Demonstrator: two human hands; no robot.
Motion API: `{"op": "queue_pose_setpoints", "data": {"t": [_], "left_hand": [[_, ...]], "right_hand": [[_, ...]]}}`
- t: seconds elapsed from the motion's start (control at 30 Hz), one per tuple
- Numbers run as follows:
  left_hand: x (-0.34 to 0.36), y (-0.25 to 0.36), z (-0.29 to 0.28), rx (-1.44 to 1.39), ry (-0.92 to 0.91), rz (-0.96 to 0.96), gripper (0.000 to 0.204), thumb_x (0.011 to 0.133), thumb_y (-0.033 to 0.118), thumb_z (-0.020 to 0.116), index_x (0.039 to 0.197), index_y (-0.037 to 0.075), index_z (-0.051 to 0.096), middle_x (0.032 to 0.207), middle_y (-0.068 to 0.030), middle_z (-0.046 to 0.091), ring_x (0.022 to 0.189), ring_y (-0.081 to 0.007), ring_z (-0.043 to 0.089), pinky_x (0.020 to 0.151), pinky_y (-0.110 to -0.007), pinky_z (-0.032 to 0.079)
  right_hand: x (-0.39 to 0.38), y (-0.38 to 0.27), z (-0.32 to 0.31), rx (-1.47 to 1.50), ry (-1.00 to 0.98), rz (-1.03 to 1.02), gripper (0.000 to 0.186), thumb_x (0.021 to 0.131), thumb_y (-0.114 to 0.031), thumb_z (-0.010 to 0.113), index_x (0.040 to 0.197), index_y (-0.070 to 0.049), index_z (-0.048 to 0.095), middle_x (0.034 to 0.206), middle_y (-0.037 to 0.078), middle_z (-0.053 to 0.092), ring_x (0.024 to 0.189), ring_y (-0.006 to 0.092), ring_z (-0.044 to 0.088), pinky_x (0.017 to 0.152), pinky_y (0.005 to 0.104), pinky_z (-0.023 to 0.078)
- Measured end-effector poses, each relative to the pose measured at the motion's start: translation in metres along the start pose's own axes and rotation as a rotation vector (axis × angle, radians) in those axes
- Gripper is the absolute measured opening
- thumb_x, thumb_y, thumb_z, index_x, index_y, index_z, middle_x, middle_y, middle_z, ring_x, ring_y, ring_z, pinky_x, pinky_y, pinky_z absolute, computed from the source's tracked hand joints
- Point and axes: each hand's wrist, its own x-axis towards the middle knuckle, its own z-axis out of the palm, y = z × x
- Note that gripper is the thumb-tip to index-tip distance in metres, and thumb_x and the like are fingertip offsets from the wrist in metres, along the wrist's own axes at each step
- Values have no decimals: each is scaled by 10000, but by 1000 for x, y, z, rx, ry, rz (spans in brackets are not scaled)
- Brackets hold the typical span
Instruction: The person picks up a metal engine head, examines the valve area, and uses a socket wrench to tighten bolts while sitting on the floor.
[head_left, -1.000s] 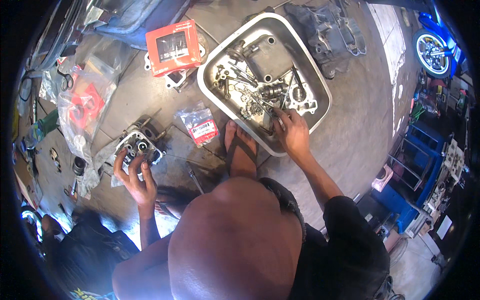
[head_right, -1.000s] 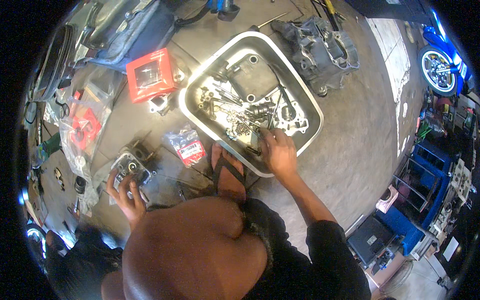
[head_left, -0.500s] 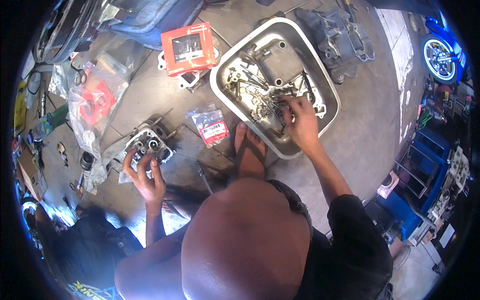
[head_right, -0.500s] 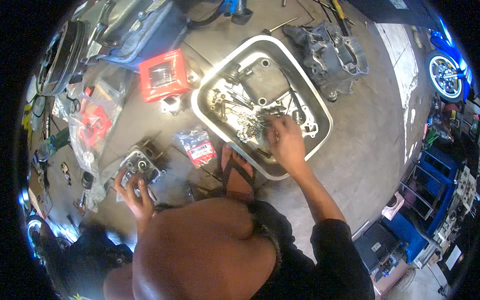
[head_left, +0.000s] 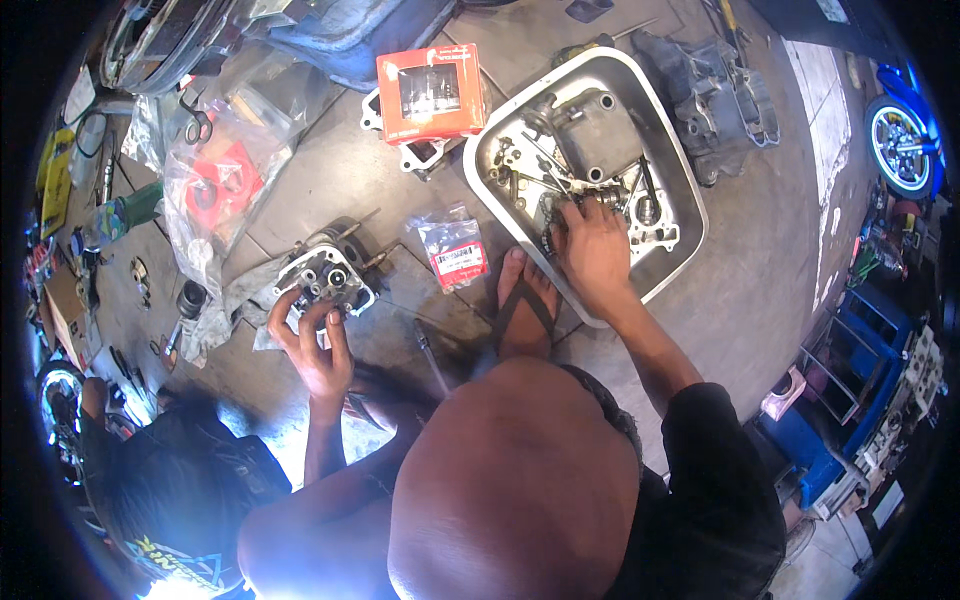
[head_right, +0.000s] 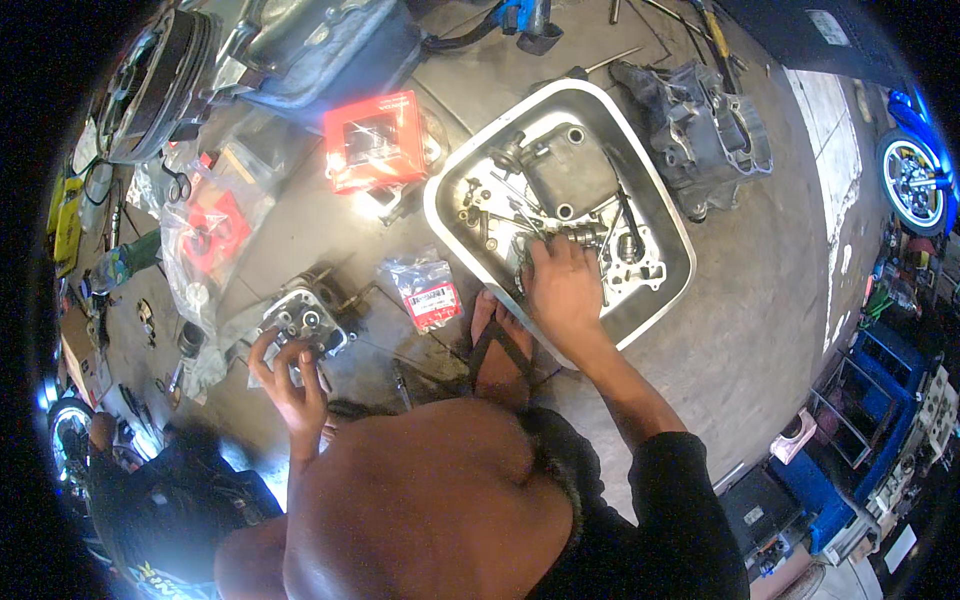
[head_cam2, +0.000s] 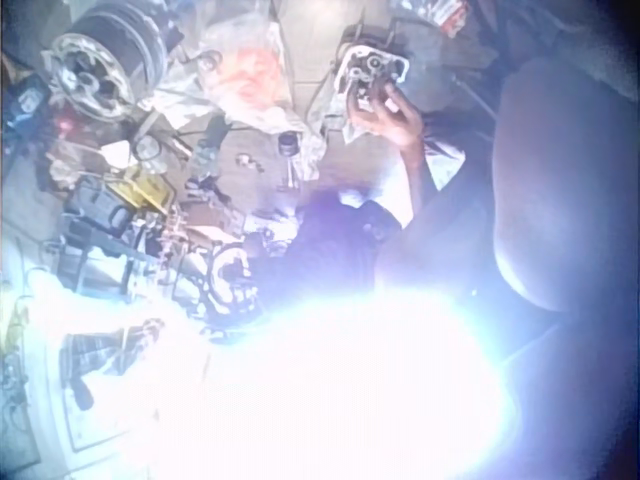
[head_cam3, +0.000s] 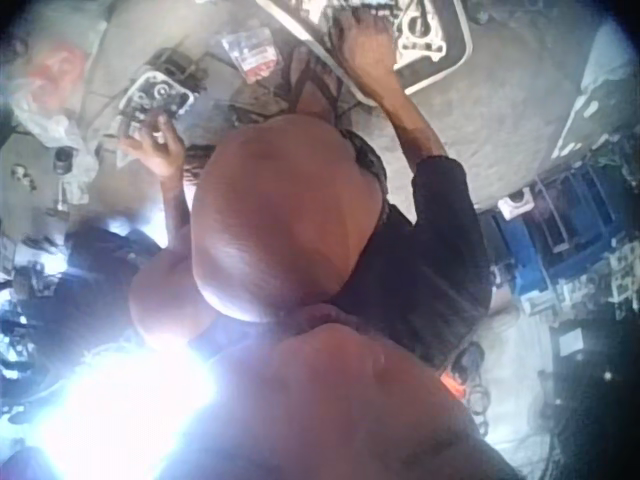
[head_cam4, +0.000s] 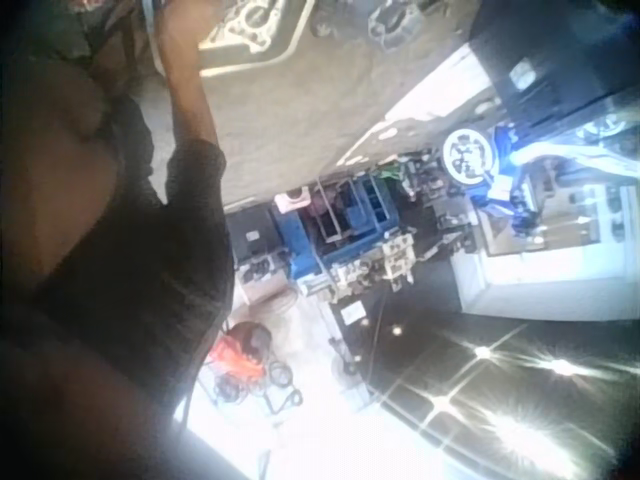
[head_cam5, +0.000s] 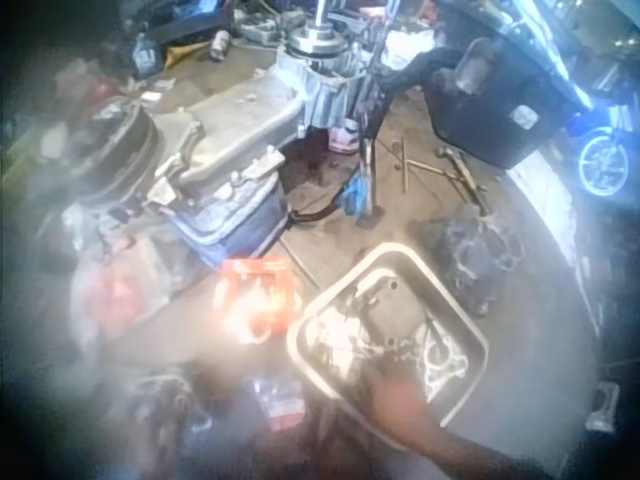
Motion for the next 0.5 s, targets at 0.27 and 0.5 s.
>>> {"op": "queue_pose_setpoints", "data": {"t": [0.27, 0.5], "left_hand": [[3, 6, -5, 16, 9, -6, 108, 919, 69, 661, 1022, 50, 688, 1303, -205, 525, 1241, -366, 474, 1048, -486, 358], [4, 4, -1, -6, 17, -8, 128, 914, 53, 658, 1039, 54, 685, 1303, -200, 526, 1241, -363, 475, 1048, -487, 358]], "right_hand": [[46, -8, -20, -7, 325, 121, 821, 781, -336, 806, 1471, -65, 451, 1283, 208, 540, 1199, 379, 519, 977, 519, 377], [81, 32, -22, 66, 229, 253, 1155, 653, -417, 896, 1562, -46, 286, 1437, 294, 457, 1338, 456, 435, 1089, 587, 292]]}}
